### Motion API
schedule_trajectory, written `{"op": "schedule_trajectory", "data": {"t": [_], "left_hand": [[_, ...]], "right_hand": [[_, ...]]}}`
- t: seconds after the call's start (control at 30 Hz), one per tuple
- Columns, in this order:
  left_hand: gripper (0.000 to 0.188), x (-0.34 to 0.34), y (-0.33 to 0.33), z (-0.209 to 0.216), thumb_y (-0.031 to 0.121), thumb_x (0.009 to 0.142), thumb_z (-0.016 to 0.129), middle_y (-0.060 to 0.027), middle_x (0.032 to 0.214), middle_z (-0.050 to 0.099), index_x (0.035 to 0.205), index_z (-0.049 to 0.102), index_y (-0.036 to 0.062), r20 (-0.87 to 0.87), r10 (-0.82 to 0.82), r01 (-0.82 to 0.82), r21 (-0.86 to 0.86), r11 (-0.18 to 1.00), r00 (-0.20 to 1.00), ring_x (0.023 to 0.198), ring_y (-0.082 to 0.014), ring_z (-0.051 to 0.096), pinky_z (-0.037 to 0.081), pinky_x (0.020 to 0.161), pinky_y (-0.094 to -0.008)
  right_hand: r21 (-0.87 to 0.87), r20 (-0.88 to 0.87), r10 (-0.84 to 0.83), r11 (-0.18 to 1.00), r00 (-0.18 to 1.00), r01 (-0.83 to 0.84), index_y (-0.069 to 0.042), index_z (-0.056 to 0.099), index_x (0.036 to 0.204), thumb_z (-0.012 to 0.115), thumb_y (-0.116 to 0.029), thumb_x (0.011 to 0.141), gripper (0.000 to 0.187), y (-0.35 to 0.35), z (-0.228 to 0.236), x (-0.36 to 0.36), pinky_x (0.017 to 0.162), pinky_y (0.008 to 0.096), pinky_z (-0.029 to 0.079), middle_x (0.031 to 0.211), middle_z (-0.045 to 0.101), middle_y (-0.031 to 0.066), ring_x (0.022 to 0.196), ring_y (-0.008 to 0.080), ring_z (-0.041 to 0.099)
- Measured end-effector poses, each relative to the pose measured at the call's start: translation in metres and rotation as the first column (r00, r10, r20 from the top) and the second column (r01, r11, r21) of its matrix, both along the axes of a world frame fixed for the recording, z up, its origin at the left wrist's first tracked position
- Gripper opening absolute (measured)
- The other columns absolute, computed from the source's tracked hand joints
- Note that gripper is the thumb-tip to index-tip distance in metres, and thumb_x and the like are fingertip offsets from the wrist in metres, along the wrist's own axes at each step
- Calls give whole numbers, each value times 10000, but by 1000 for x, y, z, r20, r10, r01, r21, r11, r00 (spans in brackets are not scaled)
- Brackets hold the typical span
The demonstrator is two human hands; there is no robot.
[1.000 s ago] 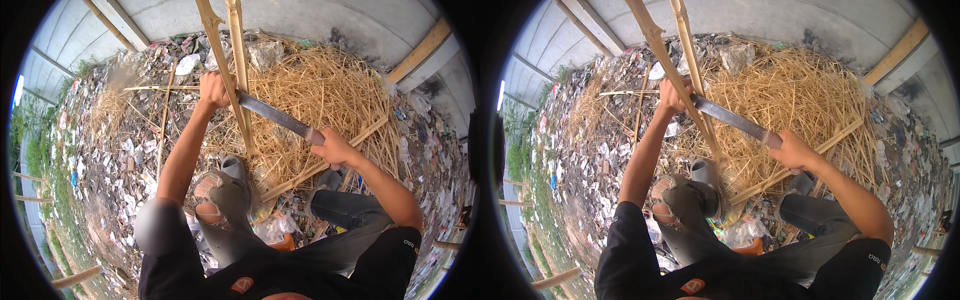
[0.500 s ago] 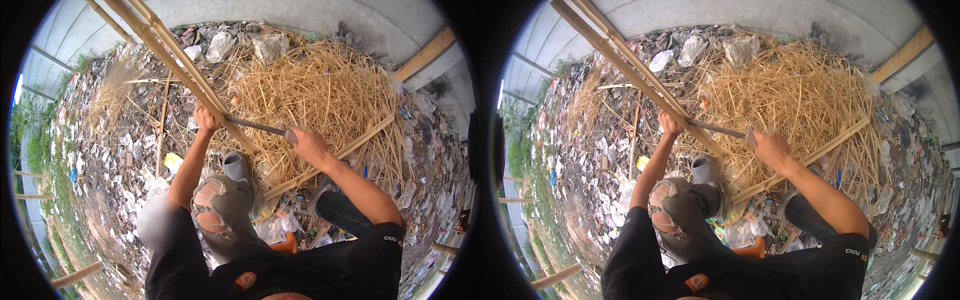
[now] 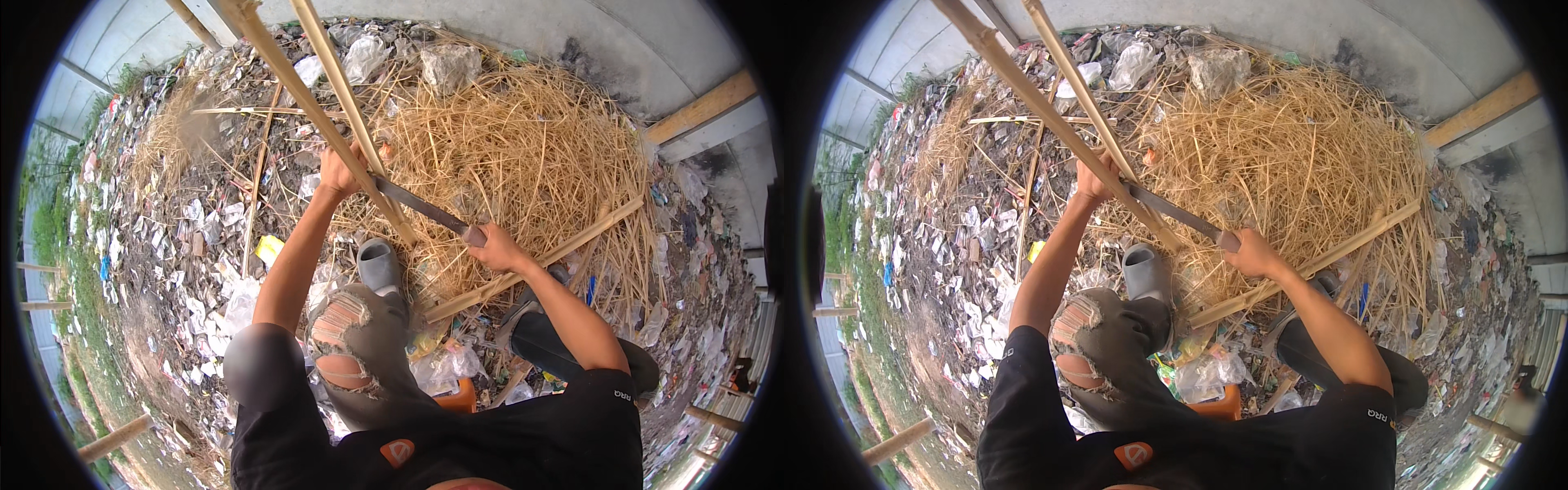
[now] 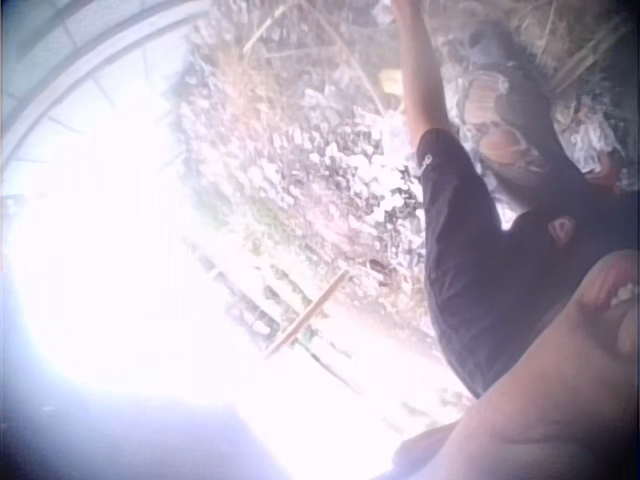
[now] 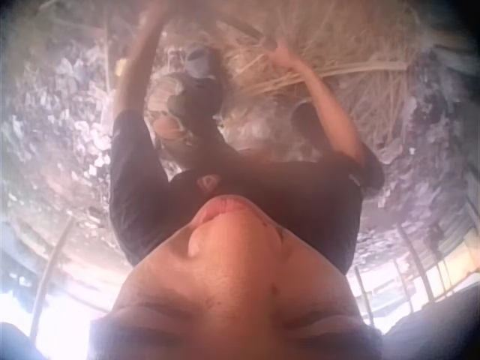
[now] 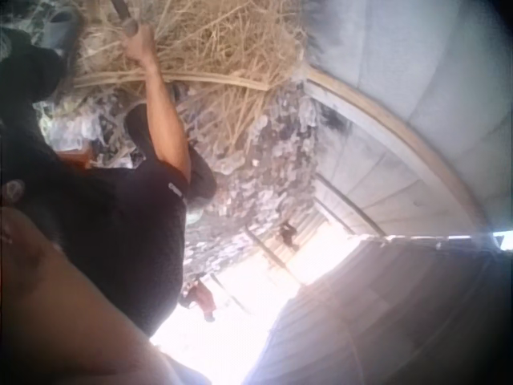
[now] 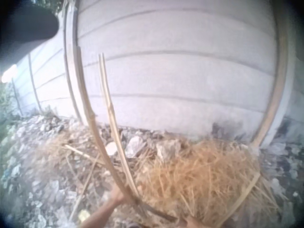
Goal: The person sits on the ground and uses a large knife to split long bamboo poles into thin strips. They hold the bamboo vertically and strike it with the knife to separate the fibers, then gather the resulting strips.
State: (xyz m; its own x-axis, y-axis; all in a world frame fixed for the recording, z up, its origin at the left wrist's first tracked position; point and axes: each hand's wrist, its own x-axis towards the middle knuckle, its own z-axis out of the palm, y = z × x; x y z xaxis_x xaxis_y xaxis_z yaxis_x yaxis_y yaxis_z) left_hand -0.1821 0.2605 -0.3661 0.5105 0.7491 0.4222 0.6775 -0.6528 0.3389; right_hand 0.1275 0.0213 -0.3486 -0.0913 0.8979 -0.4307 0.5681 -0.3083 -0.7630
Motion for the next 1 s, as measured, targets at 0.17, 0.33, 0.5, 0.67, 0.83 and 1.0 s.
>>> {"op": "schedule_trajectory", "data": {"t": [0.17, 0.33, 0.5, 0.67, 0.83, 1.0], "left_hand": [[279, 34, 12, 31, 159, 914, 533, -190, 1082, 679, 1168, 562, 47, -160, -333, 344, 52, 937, 929, 1054, -378, 631, 493, 925, -484], [565, 69, 10, 117, 453, 1055, 300, -213, 1394, 553, 1389, 455, 25, 701, 78, 70, -180, 981, 708, 1366, -331, 460, 289, 1183, -496], [1057, 111, 7, 233, 742, 895, 496, -331, 1509, 392, 1556, 246, -45, 614, 52, 183, -314, 932, 788, 1430, -427, 383, 292, 1186, -522], [1357, 163, 3, 257, 849, 717, 626, -428, 1504, 310, 1525, 194, -151, 312, 143, -22, -362, 932, 939, 1429, -487, 360, 335, 1163, -550], [1385, 133, -2, 246, 818, 652, 727, -354, 1385, 462, 1499, 223, -156, 117, 263, -189, -435, 880, 958, 1267, -467, 529, 487, 1013, -581], [766, 70, 8, 315, 546, 909, 668, -147, 952, 627, 1313, 441, -64, 481, 402, -494, 75, 866, 779, 798, -206, 629, 542, 704, -353]], "right_hand": [[-192, -201, -204, 967, 958, 165, -15, 551, 770, 712, -114, 835, 201, -20, -21, 12, 392, 307, 386, 565, 509, 9, 423, 110, 487], [-385, -404, -556, 824, 726, 416, 0, 541, 746, 686, -31, 810, 162, -44, -76, 20, 406, 326, 424, 581, 517, 42, 442, 123, 494], [-254, -299, -623, 782, 723, 569, 33, 565, 739, 667, -34, 810, 141, -61, -82, -2, 418, 349, 450, 597, 537, 63, 438, 167, 529], [5, -115, -540, 839, 834, 544, 61, 650, 832, 698, -159, 847, 226, -94, -97, -63, 519, 402, 510, 668, 659, 153, 580, 271, 671], [273, -79, -368, 886, 927, 375, 47, 679, 907, 659, -250, 862, 301, -86, -6, -93, 708, 494, 535, 794, 677, 273, 784, 445, 686], [522, -41, -396, 774, 917, 358, -11, 643, 882, 687, -199, 823, 202, -47, 45, -109, 624, 482, 532, 738, 680, 228, 688, 406, 682]]}}
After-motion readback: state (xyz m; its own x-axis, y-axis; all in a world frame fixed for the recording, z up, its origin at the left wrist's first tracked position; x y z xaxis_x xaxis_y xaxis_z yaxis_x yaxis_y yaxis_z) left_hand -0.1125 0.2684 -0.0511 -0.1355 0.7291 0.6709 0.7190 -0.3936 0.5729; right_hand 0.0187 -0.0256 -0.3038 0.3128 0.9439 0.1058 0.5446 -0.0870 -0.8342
